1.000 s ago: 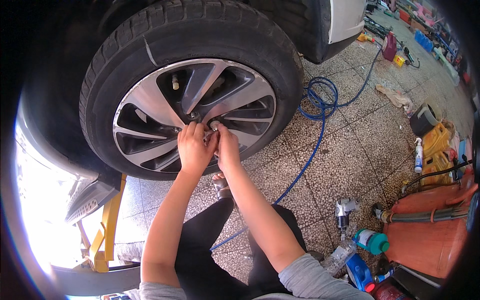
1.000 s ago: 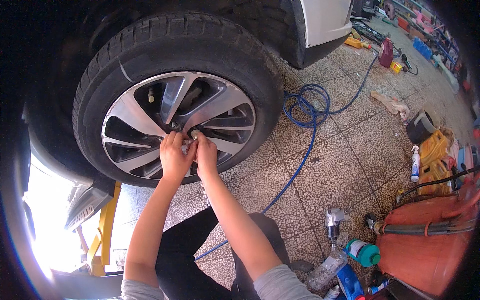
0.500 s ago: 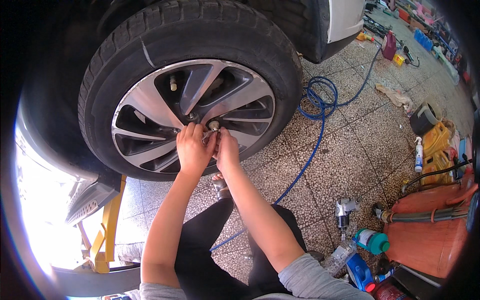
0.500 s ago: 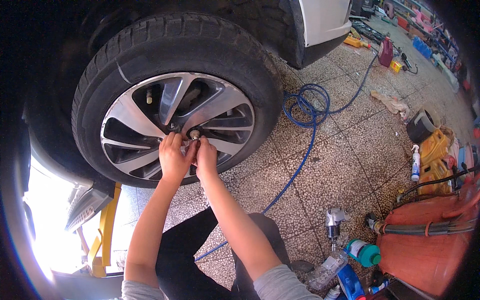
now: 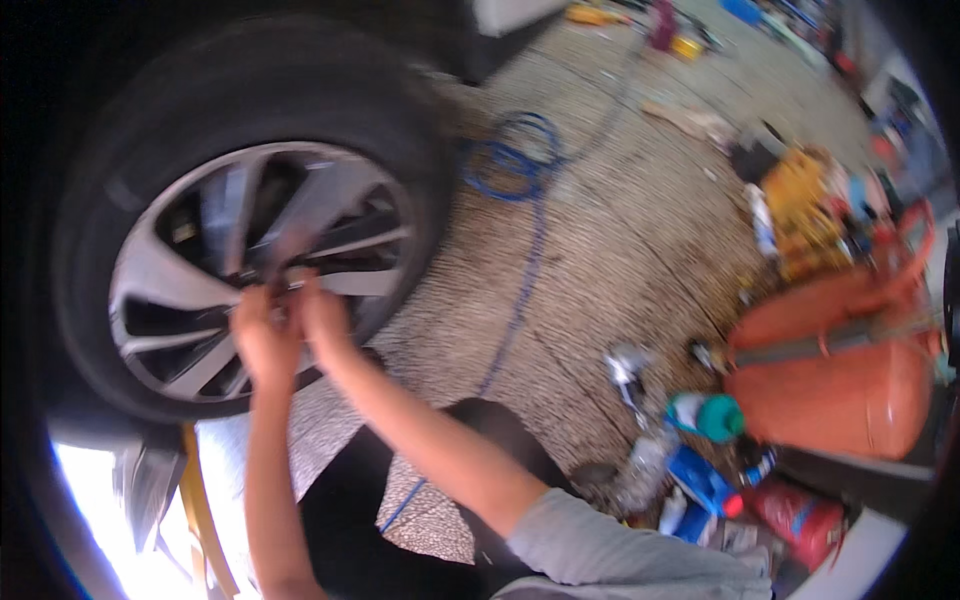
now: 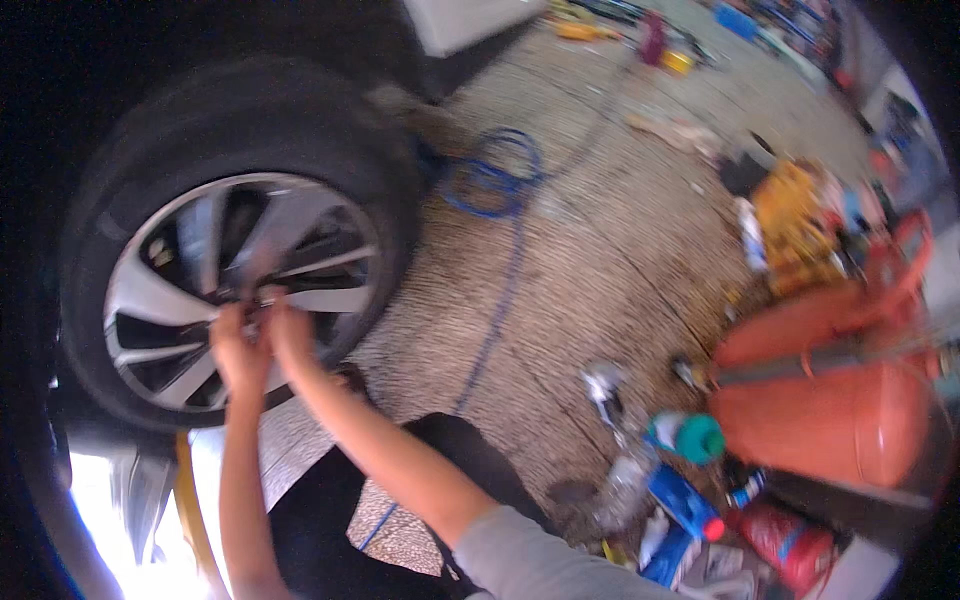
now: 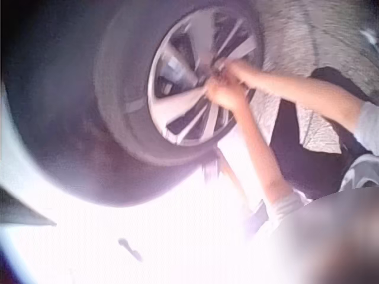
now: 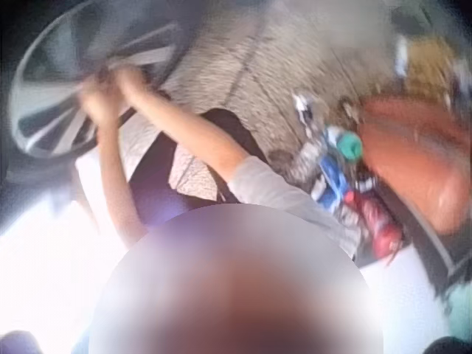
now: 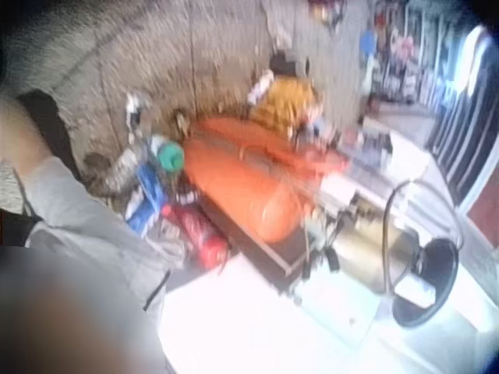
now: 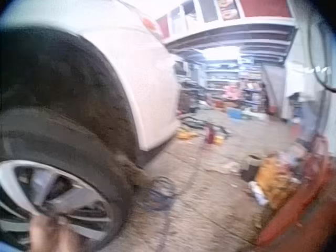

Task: The person mounts a tire onto a car wheel hub, hand-tightens the lug nuts, and then uses an impact wrench to fully tighten them.

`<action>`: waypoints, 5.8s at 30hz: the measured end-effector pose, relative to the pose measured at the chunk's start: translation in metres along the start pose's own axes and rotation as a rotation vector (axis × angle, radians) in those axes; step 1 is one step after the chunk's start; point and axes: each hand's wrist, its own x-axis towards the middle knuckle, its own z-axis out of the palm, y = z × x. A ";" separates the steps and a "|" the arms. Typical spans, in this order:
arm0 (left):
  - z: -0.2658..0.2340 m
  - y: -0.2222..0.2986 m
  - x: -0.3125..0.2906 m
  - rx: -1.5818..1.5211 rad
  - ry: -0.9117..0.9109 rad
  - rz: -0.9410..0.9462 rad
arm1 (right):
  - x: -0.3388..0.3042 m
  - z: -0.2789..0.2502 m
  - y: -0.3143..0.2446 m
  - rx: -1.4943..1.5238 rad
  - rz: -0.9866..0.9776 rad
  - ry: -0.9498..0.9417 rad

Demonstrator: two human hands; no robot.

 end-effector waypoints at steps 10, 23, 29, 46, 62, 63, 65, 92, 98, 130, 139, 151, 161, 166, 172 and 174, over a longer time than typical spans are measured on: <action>0.011 -0.039 -0.011 0.030 -0.073 0.069 | 0.018 0.034 0.024 -0.126 -0.368 0.378; 0.009 -0.038 -0.015 -0.029 -0.136 0.096 | 0.016 0.026 0.004 -0.146 -0.317 0.284; -0.001 -0.026 -0.016 0.007 -0.135 0.073 | -0.010 0.003 -0.013 -0.429 -0.505 0.261; 0.165 0.090 -0.284 -0.351 -1.188 0.562 | 0.000 -0.026 -0.043 -0.108 -0.004 -0.282; 0.129 0.180 -0.522 0.068 -1.283 -1.815 | -0.002 -0.017 -0.020 -0.482 -0.532 0.066; 0.130 0.178 -0.528 0.059 -1.136 -1.871 | -0.002 -0.018 -0.020 -0.501 -0.571 0.058; 0.128 0.173 -0.532 -0.037 -0.943 -1.935 | -0.001 -0.018 -0.021 -0.388 -0.420 -0.007; -0.042 -0.024 -0.038 -1.002 -0.025 -1.066 | 0.001 -0.010 -0.016 -0.144 -0.159 -0.016; -0.045 -0.024 -0.021 -1.186 0.111 -1.102 | 0.003 -0.009 -0.015 -0.153 -0.296 0.013; -0.058 -0.036 -0.014 -0.992 -0.095 -1.233 | 0.005 -0.017 -0.013 -0.281 -0.443 0.035; -0.056 -0.033 -0.018 -0.970 0.022 -1.226 | 0.003 -0.008 -0.008 -0.300 -0.539 0.096; -0.047 -0.028 -0.018 -0.913 0.108 -1.097 | 0.000 -0.005 -0.009 -0.205 -0.275 0.043; -0.040 -0.030 -0.018 -1.006 0.202 -1.152 | 0.005 -0.007 -0.010 -0.294 -0.473 0.122; -0.035 -0.030 -0.018 -0.860 0.205 -1.101 | -0.002 -0.008 -0.014 -0.061 -0.166 0.001; -0.035 -0.029 -0.021 -0.740 0.138 -1.088 | 0.000 -0.009 -0.016 -0.011 -0.142 0.008; -0.038 -0.030 -0.023 -0.767 -0.013 -1.082 | 0.001 -0.009 -0.016 -0.113 -0.282 0.025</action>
